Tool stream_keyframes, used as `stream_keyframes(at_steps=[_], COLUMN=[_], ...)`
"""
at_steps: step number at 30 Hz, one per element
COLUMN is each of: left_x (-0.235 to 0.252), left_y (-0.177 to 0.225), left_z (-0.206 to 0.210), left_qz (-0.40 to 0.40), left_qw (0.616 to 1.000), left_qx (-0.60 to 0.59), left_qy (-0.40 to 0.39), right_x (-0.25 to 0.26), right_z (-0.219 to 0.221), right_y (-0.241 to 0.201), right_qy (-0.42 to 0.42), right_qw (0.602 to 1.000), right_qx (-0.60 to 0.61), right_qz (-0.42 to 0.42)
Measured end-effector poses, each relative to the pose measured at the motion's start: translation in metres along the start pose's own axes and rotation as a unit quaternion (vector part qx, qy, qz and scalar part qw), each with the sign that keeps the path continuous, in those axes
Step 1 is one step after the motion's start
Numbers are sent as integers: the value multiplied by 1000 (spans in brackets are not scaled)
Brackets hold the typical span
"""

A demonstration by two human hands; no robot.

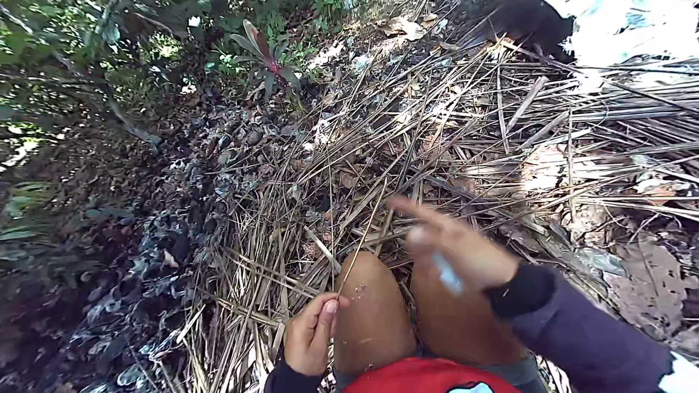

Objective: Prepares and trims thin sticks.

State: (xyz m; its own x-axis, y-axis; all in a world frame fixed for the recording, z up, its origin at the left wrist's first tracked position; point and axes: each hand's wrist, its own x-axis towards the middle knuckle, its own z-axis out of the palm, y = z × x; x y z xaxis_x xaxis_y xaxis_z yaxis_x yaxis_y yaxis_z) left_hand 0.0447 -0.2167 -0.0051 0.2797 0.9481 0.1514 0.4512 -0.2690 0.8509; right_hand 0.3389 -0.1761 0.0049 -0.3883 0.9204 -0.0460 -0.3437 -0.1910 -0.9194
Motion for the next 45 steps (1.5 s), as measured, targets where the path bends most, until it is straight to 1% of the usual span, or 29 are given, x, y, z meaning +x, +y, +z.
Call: stream_keyframes(at_steps=[2, 3, 4, 6, 8, 9, 10, 11, 12, 14, 15, 16, 17, 20, 23, 25, 28, 29, 31, 32, 33, 34, 35, 36, 38, 39, 40, 42, 45], left_x=[4, 4, 4, -2, -9, -11, -12, -10, -9, -4, -3, -3, -3, -9, -10, -9, -9, -10, -15, -18, -19, -18, -17, -15, -11, -10, -10, -12, -17], left_y=[6, 6, 6, 2, -4, -6, -7, -6, -3, 3, 4, 4, 3, 2, 3, -1, -6, -6, -8, -9, -10, -10, -9, -8, -5, -5, -5, -7, -11], left_z=[4, 3, 0, -8, -13, -14, -14, -13, -10, -5, -5, -7, -10, -16, -12, -10, -11, -14, -18, -18, -18, -17, -15, -12, -6, -6, -8, -13, -14], left_qz=[5, 14, 22, 30, 20, 10, -2, -14, -26, -37, -36, -34, -33, -44, -51, -38, -11, -12, -30, -42, -54, -64, -72, -75, -65, -54, -44, -34, -26], left_qw=[999, 999, 999, 999, 999, 1000, 1000, 999, 998, 994, 992, 989, 986, 979, 978, 986, 996, 996, 994, 992, 990, 989, 987, 986, 985, 986, 987, 991, 996], left_qx=[-33, -35, -29, -7, 2, -3, -16, -33, -53, -96, -113, -129, -144, -174, -183, -148, -81, -74, -83, -96, -110, -124, -134, -142, -149, -146, -138, -109, -51], left_qy=[-16, -24, -31, -36, -32, -28, -24, -21, -20, -30, -42, -57, -75, -97, -83, -63, -48, -53, -63, -65, -64, -59, -53, -51, -54, -62, -70, -77, -67], right_x=[1, 5, 8, 14, 18, 18, 15, 12, 7, 2, 3, 6, 10, 20, 26, 26, 19, 19, 24, 27, 27, 25, 21, 17, 13, 16, 19, 28, 36], right_z=[40, 44, 38, 4, -40, -53, -52, -39, -17, 28, 43, 48, 43, 10, 1, 11, 24, 16, -23, -39, -47, -43, -27, -5, 31, 37, 34, 7, -40], right_y=[15, 20, 18, 5, -10, -18, -23, -23, -17, 2, 11, 16, 14, -5, -10, -4, 4, 2, -6, -15, -20, -22, -18, -10, 6, 11, 11, 6, -2], right_qy=[-110, -134, -130, -45, 61, 99, 113, 94, 48, -69, -116, -135, -132, -58, -42, -39, -85, -66, 33, 85, 114, 111, 80, 30, -86, -115, -114, -65, 43], right_qw=[991, 987, 988, 998, 994, 988, 987, 991, 997, 996, 989, 986, 987, 998, 997, 997, 995, 997, 998, 993, 988, 988, 993, 998, 994, 989, 989, 994, 994], right_qx=[43, 57, 53, 46, 40, 41, 42, 38, 37, 35, 45, 51, 47, 36, 58, 64, 15, 3, 6, 20, 38, 45, 48, 47, 49, 57, 57, 72, 95], right_qz=[66, 68, 58, -1, -86, -108, -107, -82, -40, 50, 74, 81, 73, 9, -25, -10, 44, 32, -51, -84, -100, -95, -68, -23, 56, 74, 80, 55, -26])
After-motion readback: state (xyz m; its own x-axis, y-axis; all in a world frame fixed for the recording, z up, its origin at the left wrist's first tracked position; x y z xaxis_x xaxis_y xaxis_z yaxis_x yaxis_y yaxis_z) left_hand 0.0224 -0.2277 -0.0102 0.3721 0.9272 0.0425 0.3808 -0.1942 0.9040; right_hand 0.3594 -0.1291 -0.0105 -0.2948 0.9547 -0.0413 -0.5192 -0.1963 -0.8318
